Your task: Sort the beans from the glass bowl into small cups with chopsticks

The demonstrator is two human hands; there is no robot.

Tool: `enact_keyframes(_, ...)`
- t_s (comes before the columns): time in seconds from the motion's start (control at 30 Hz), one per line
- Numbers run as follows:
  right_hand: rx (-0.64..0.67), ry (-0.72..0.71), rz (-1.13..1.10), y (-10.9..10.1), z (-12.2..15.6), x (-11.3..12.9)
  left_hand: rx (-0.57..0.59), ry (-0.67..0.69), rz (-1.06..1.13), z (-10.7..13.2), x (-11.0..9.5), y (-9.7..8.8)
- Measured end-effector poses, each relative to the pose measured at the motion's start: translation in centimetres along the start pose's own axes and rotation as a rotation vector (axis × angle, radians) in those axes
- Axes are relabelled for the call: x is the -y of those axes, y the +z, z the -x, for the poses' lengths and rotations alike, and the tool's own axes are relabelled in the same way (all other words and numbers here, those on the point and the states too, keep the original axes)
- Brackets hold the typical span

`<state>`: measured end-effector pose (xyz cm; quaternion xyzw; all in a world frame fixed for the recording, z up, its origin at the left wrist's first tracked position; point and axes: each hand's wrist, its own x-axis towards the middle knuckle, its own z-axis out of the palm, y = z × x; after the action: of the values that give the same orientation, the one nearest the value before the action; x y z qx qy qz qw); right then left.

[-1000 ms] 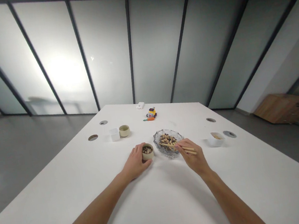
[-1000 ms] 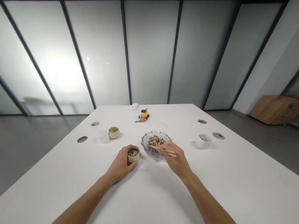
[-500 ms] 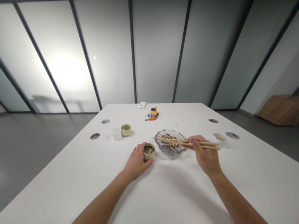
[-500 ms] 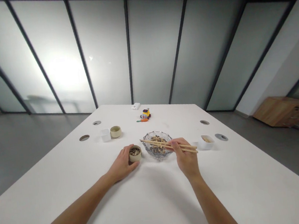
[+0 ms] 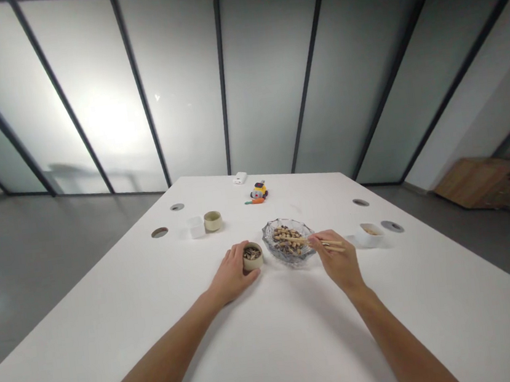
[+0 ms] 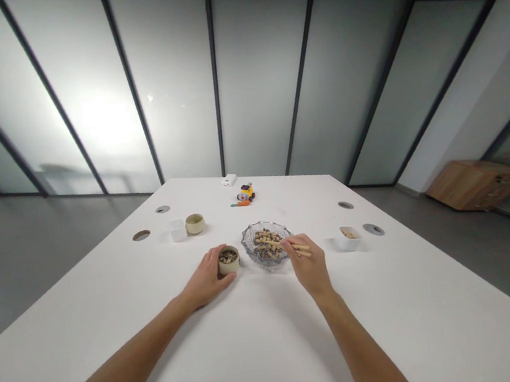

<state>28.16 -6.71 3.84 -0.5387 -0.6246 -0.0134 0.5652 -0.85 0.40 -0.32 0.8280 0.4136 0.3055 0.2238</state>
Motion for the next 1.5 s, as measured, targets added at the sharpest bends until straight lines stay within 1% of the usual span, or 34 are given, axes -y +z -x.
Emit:
enact_keyframes(0.17, 0.035, 0.008, -0.071, 0.26, 0.10, 0.09, -0.022, 0.008, 0.003, 0.04, 0.01, 0.02)
enact_keyframes(0.4, 0.049, -0.004, -0.085, 0.15, 0.17, 0.37, -0.032, 0.017, 0.012, 0.05, 0.12, 0.07)
enact_keyframes(0.7, 0.013, 0.019, -0.037, -0.04, 0.01, 0.05, -0.009, 0.007, 0.003, 0.01, 0.17, -0.02)
enact_keyframes(0.97, 0.085, 0.014, -0.080, 0.10, 0.29, 0.08, -0.015, 0.004, 0.001, 0.00, 0.28, 0.10)
enact_keyframes(1.27, 0.033, 0.009, -0.014, -0.42, -0.05, 0.48, -0.019, 0.013, 0.017, 0.16, -0.22, -0.26)
enact_keyframes(1.37, 0.059, 0.014, -0.014, -0.48, -0.07, 0.57, -0.021, 0.014, 0.022, 0.16, -0.29, -0.26)
enact_keyframes(1.5, 0.122, 0.011, -0.072, -0.47, -0.03, 0.86, -0.017, -0.002, 0.014, 0.10, -0.38, -0.26)
